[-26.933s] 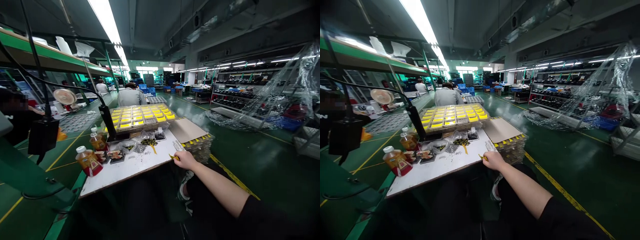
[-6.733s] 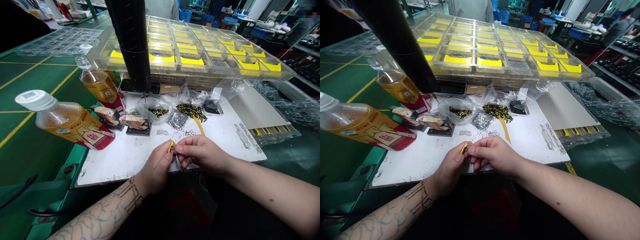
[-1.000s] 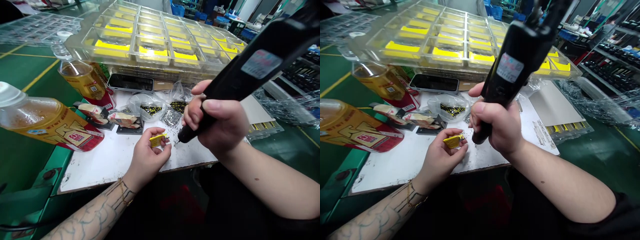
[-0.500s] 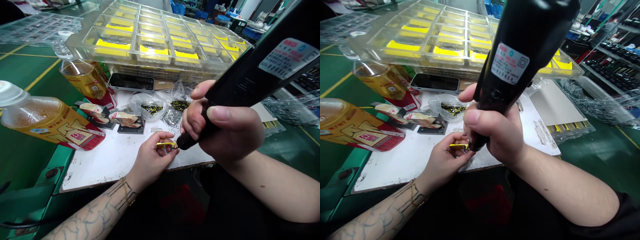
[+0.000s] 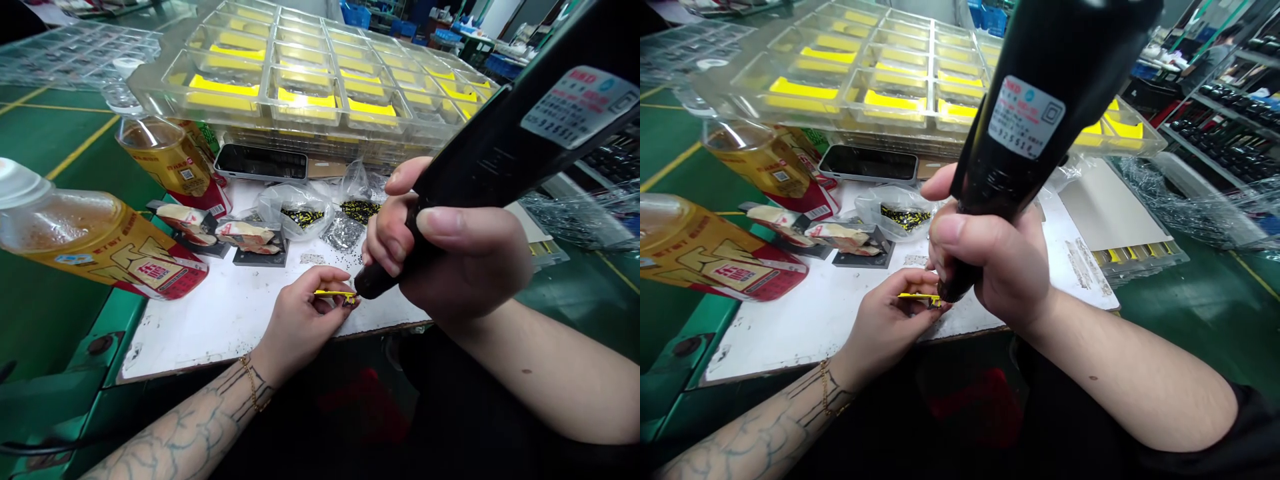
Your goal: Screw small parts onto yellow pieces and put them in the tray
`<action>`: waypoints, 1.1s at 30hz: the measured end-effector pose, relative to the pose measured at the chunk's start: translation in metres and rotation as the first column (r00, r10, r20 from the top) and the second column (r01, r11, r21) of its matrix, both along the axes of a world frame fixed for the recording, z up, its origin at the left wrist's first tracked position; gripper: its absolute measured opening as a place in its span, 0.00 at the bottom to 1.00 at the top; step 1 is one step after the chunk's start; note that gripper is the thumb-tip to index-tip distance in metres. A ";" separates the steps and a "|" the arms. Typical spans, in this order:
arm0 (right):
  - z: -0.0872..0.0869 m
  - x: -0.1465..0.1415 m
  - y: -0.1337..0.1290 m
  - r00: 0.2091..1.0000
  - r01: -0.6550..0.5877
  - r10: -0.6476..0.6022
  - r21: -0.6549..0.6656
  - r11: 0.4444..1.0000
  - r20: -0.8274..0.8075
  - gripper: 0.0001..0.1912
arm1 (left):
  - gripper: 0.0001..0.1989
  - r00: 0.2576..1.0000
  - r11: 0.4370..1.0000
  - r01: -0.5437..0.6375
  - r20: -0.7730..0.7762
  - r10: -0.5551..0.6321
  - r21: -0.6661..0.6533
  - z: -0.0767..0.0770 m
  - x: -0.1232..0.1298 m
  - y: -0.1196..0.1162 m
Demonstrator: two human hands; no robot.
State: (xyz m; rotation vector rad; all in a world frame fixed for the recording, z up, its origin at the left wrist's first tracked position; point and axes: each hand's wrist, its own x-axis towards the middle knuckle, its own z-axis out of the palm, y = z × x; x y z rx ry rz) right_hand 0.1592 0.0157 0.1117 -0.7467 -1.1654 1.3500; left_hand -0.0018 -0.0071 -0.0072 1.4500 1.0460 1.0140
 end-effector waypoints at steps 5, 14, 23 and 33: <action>0.000 0.001 0.000 0.999 -0.028 0.027 -0.011 1.000 -0.027 0.08 | 0.14 1.000 1.000 0.005 0.007 -0.006 0.028 0.001 0.000 0.000; -0.001 -0.002 -0.001 1.000 0.025 -0.025 -0.001 1.000 0.003 0.08 | 0.20 0.999 0.999 -0.028 0.019 0.028 0.021 0.001 0.001 -0.002; 0.013 -0.001 0.003 0.973 0.223 -0.229 0.132 0.966 0.035 0.04 | 0.16 0.986 0.994 0.051 0.161 -0.035 -0.095 0.000 -0.002 0.002; 0.031 -0.013 0.005 0.977 0.168 -0.184 0.138 0.976 0.113 0.18 | 0.12 0.970 0.969 0.233 0.091 -0.226 -0.084 0.005 -0.004 0.001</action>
